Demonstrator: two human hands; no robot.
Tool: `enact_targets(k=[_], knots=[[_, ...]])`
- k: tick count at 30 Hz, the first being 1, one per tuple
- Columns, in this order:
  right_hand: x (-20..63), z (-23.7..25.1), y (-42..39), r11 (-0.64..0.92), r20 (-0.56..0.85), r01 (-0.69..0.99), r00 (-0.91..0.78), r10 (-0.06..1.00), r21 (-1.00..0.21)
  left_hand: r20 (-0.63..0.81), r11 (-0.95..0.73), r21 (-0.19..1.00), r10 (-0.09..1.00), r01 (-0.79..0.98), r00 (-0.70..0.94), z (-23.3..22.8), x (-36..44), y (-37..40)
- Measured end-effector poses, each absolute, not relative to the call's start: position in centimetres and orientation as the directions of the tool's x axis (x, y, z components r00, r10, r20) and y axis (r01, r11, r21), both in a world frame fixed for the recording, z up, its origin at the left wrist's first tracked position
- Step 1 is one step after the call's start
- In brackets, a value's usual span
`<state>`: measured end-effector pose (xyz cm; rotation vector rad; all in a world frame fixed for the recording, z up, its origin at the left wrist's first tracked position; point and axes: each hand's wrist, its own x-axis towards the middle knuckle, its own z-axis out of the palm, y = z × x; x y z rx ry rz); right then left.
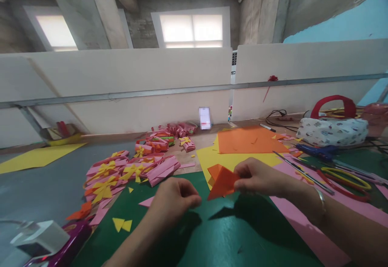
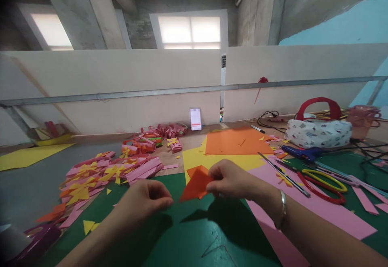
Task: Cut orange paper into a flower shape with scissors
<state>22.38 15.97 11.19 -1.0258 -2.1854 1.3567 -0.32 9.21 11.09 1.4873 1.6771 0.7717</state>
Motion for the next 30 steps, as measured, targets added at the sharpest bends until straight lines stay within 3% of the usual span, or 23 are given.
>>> enact_targets(k=[3,5,10,13,21,25,30], knots=[[22.6,11.2,16.5,0.267,-0.013,0.356,-0.62,0.784,-0.896,-0.057,0.128,0.893,0.983,0.432,-0.174,11.1,-0.8,9.5],[22.4,11.0,16.4,0.277,0.017,0.331,-0.615,0.788,-0.902,-0.093,0.143,0.946,0.98,0.292,-0.178,10.8,-0.5,9.6],[21.4,10.3,15.6,0.341,0.091,0.312,-0.604,0.792,-0.887,-0.309,0.31,0.951,0.949,-0.001,0.06,9.6,1.0,9.3],[21.2,10.2,15.4,0.37,0.115,0.316,-0.605,0.788,-0.874,-0.309,0.314,0.949,0.941,-0.015,0.137,9.5,1.0,9.2],[21.6,10.6,15.5,0.345,0.051,0.283,-0.704,0.708,-0.895,-0.303,0.305,0.952,0.948,-0.002,0.099,9.5,0.2,9.4],[21.5,10.4,15.4,0.339,0.01,0.332,-0.701,0.713,-0.88,-0.275,0.275,0.961,0.958,0.015,0.08,9.0,0.0,9.6],[20.7,9.0,15.0,0.418,0.075,0.376,-0.663,0.745,-0.827,-0.248,0.248,0.966,0.969,-0.067,0.012,8.9,0.5,9.5]])
